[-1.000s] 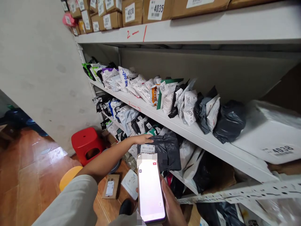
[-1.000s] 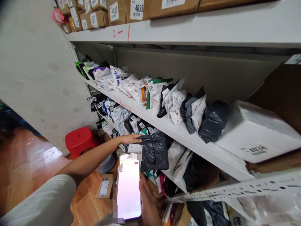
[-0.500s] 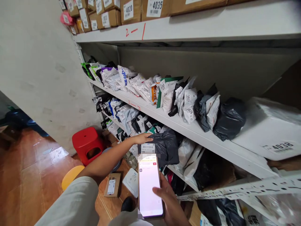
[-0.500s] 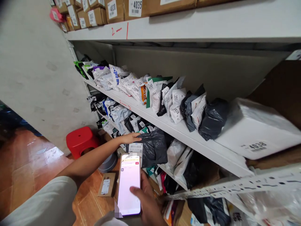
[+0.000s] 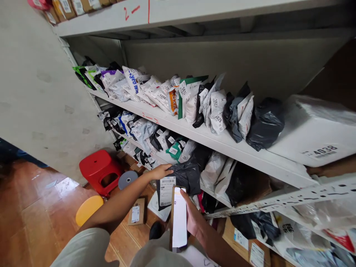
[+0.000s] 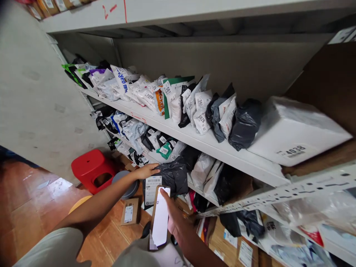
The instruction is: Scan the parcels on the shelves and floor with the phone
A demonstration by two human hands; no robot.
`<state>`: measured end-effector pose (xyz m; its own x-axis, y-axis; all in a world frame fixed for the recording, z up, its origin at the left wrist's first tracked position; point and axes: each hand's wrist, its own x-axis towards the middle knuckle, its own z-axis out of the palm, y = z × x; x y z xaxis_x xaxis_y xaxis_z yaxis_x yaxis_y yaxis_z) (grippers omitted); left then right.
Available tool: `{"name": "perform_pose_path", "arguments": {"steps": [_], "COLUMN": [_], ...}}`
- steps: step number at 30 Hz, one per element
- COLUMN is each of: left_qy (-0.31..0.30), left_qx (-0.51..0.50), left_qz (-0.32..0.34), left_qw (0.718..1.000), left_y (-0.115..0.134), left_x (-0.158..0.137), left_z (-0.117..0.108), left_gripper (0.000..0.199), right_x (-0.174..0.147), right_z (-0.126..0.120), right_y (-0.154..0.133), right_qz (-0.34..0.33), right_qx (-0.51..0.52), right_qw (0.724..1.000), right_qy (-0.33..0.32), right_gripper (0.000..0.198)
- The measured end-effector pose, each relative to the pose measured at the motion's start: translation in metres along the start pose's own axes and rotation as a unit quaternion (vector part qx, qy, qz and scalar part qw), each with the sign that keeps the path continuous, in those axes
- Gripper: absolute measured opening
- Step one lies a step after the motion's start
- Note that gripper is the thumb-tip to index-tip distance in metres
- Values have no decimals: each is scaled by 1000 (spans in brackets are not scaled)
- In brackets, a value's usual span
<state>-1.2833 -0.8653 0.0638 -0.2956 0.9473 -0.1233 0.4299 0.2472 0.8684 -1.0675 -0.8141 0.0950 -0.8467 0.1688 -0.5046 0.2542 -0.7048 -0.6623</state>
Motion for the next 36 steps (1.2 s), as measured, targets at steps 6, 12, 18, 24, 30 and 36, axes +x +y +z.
{"name": "perform_pose_path", "arguments": {"steps": [6,12,18,24,30,36], "left_qy": [14,25,0,-21,-13,-14], "left_qx": [-8,-17,-46,-50,-20,-5], "left_qz": [-8,-5,-5,-33,-50,-59], "left_qw": [1000,1000,999,998,998,998], "left_y": [-8,-10,-7,-2,0,-2], "left_x": [1,8,21,33,41,45], "left_z": [-2,-10,-20,-29,-33,-33], "left_gripper": [27,28,38,37,32,36], "right_x": [-18,-22,-19,-29,-31,-33], "right_z": [-4,-10,-1,16,23,21], "right_y": [1,20,13,-8,-12,-14], "right_qz": [68,48,-34,-83,-81,-84], "right_qx": [60,96,54,-24,-20,-49], "right_qw": [993,989,998,996,996,994], "right_qy": [-76,-104,-7,32,-9,57], "right_gripper": [51,47,45,42,44,47]}}
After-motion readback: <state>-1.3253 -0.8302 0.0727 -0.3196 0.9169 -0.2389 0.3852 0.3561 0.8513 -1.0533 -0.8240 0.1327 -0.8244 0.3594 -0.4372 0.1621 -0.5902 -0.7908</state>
